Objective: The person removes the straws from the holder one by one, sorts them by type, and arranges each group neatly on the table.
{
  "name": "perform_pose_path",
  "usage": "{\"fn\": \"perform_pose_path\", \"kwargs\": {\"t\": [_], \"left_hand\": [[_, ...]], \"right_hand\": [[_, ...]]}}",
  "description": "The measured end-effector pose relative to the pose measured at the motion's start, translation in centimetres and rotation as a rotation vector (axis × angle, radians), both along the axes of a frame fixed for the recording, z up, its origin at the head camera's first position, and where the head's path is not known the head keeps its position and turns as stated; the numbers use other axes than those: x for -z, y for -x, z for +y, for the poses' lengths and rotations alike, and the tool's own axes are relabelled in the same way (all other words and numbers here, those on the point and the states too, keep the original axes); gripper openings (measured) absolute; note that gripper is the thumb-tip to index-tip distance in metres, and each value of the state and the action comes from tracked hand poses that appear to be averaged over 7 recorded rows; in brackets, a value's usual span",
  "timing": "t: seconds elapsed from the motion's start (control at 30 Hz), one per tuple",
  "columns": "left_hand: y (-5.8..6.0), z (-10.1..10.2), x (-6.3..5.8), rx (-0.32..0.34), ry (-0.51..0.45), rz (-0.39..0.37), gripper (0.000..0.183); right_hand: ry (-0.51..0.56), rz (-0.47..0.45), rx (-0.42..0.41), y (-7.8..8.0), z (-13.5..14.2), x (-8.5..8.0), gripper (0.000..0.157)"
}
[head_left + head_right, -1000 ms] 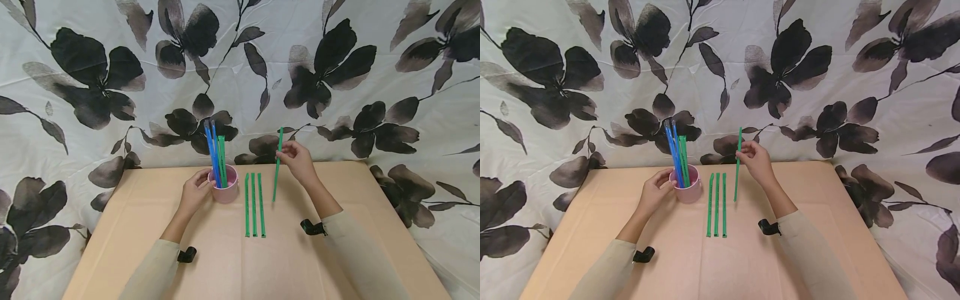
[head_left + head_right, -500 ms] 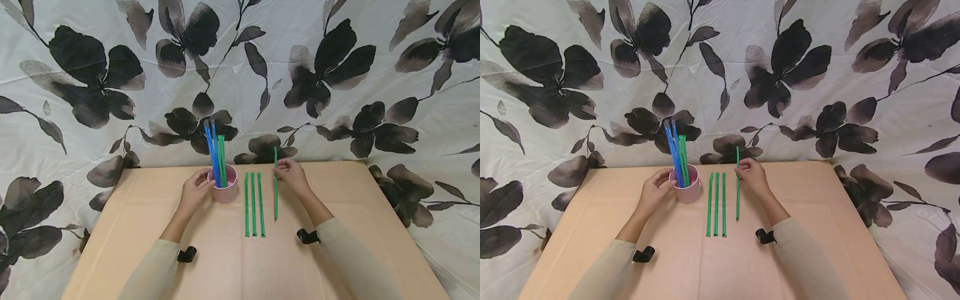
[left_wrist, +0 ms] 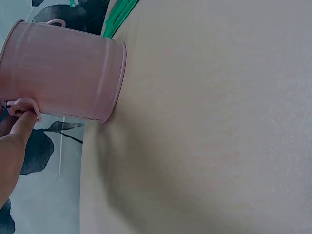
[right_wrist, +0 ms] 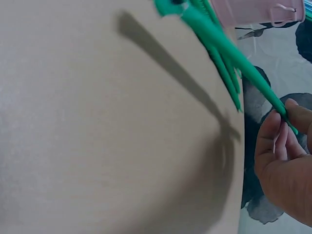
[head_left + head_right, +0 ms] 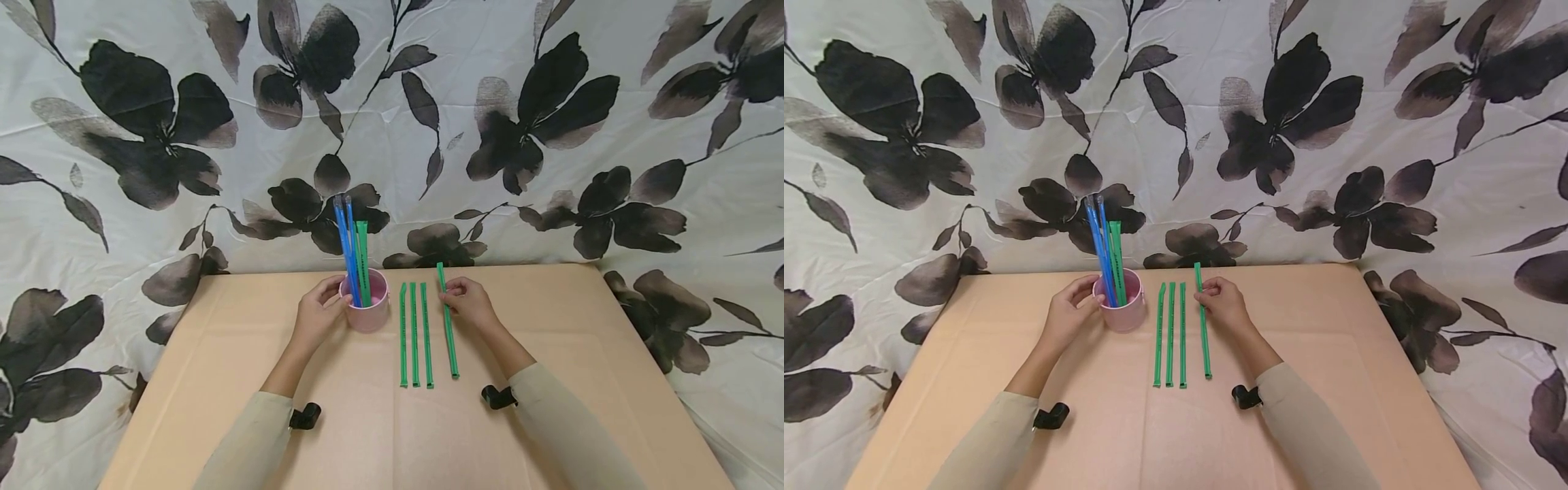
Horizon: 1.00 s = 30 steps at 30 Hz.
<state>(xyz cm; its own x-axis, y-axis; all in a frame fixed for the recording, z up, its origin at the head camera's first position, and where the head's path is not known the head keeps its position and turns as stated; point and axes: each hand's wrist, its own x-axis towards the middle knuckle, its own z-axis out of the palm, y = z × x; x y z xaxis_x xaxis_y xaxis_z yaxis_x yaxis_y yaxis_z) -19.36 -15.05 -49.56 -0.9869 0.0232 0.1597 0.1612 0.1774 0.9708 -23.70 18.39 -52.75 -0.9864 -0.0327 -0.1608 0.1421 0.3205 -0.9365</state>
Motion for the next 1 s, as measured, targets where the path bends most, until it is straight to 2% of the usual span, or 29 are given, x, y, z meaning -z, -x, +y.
{"fn": "perform_pose_path", "kwargs": {"t": [0.1, 0.13, 0.57, 0.73, 0.83, 1.0], "left_hand": [[0.1, 0.1, 0.0, -0.006, 0.0, 0.003, 0.049], [0.4, 0.1, 0.5, -0.009, 0.002, 0.017, 0.048], [0.9, 0.4, 0.6, -0.044, 0.011, 0.009, 0.047], [1.2, 0.6, 0.5, -0.045, 0.014, -0.007, 0.049], [1.1, 0.8, 0.0, -0.045, 0.031, -0.022, 0.051], [0.3, 1.4, -1.9, -0.033, 0.038, -0.015, 0.05]], "right_hand": [[-0.003, -0.004, -0.004, 0.3, 0.1, 0.3, 0.033], [-0.01, -0.005, -0.006, 0.4, 0.2, 0.5, 0.033], [-0.103, -0.01, -0.074, 1.3, -0.3, 1.8, 0.025], [-0.189, 0.012, -0.076, 1.4, -0.7, 1.8, 0.024], [-0.266, 0.036, -0.086, 1.5, -1.0, 1.9, 0.024], [-0.379, 0.094, -0.091, 1.9, -1.4, 2.2, 0.024]]}}
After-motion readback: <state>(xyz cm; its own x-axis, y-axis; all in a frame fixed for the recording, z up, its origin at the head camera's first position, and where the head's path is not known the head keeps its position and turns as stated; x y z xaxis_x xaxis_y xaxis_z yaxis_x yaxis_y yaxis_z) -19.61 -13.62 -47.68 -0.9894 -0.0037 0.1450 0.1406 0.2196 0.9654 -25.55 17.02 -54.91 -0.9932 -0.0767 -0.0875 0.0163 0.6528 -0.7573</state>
